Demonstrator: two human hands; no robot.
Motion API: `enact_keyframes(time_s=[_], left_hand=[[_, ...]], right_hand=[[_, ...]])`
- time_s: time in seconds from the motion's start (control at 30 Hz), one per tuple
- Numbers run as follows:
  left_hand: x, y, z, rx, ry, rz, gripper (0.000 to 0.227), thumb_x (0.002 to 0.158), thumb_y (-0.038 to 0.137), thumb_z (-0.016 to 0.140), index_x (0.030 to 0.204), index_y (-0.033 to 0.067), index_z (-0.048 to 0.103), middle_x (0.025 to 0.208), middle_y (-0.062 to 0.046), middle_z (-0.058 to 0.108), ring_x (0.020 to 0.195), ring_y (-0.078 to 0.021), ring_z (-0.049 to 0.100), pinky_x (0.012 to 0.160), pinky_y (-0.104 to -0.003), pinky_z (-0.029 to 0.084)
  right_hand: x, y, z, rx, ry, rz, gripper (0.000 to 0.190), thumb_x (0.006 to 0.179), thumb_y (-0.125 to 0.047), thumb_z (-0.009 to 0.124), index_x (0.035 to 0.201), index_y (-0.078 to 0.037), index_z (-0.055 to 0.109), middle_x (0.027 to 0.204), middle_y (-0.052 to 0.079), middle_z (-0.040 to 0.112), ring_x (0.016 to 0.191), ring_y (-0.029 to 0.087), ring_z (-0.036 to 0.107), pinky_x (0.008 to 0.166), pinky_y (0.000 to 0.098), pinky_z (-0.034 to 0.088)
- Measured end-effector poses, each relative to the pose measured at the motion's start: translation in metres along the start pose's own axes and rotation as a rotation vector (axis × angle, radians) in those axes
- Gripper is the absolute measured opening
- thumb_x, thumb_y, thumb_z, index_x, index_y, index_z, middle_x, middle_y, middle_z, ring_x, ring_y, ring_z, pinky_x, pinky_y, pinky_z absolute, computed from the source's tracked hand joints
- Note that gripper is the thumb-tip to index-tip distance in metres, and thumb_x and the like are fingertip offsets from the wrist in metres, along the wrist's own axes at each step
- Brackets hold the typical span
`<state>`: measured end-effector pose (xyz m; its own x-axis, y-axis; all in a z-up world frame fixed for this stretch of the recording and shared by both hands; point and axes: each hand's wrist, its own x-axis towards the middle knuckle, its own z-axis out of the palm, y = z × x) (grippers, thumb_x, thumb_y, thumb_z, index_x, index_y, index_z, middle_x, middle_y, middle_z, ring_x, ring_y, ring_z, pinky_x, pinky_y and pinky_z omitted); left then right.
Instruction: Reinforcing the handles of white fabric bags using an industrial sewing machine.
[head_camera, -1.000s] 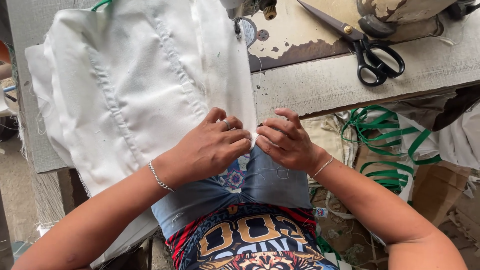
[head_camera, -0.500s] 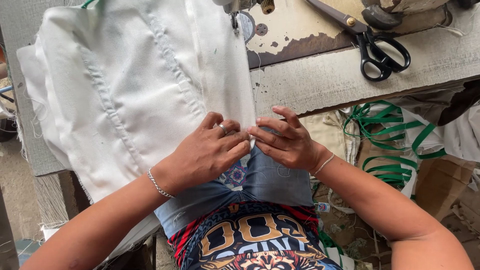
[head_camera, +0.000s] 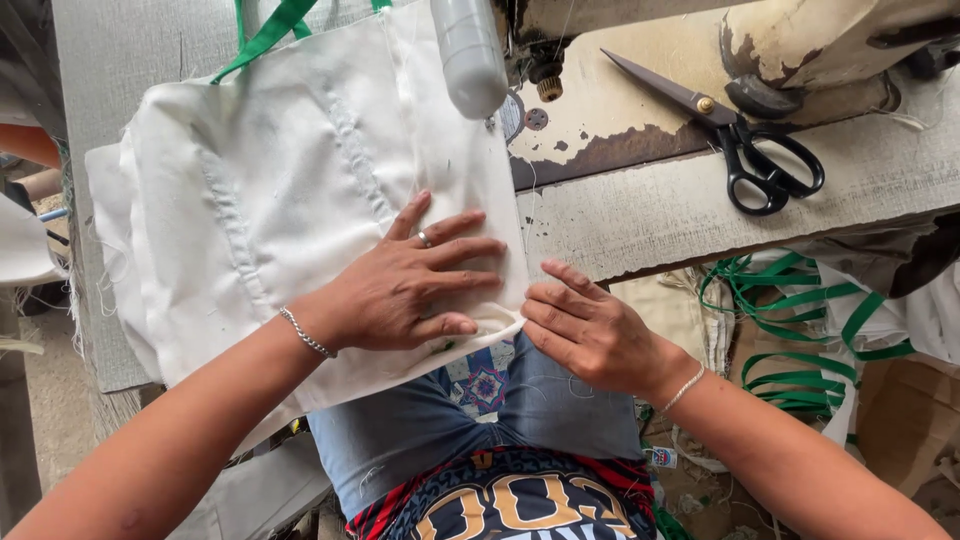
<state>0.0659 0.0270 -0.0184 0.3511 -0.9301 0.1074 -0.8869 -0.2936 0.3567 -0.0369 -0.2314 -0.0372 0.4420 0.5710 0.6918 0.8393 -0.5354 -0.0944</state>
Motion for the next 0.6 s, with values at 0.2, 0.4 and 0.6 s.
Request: enact_keyframes(time_s=[0.2,0.4,0.6], left_hand=[[0.000,-0.011,0.003,0.015,0.016,0.024,0.064,0.095,0.076,0.030,0.143,0.0415,0.055,0.152,0.002,0.051,0.150,-0.0276,0.034,0.121,-0.063,0.008],[0.020,-0.051,-0.009,0.023,0.060,0.044,0.066,0.093,0.078,0.032,0.141,0.0410,0.058,0.148,0.001,0.055,0.141,-0.0291,0.046,0.119,-0.066,0.012],[0.040,-0.115,-0.002,0.036,0.088,0.130,0.066,0.090,0.080,0.046,0.138,0.0373,0.061,0.154,0.001,0.050,0.152,-0.0265,0.033,0.123,-0.061,0.004]], right_hand=[[0.012,0.009,-0.006,0.116,-0.094,0.071,0.018,0.103,-0.008,0.055,0.099,-0.004,0.072,0.098,0.010,0.071,0.092,0.028,0.071,0.099,0.0527,0.055],[0.035,0.052,0.005,0.205,-0.103,0.085,0.019,0.103,-0.006,0.054,0.093,0.001,0.070,0.091,0.012,0.069,0.090,0.031,0.071,0.100,0.0526,0.055],[0.056,0.093,0.018,0.187,-0.167,0.147,0.015,0.096,0.000,0.064,0.085,-0.002,0.074,0.079,0.012,0.073,0.086,0.025,0.074,0.096,0.0432,0.059]])
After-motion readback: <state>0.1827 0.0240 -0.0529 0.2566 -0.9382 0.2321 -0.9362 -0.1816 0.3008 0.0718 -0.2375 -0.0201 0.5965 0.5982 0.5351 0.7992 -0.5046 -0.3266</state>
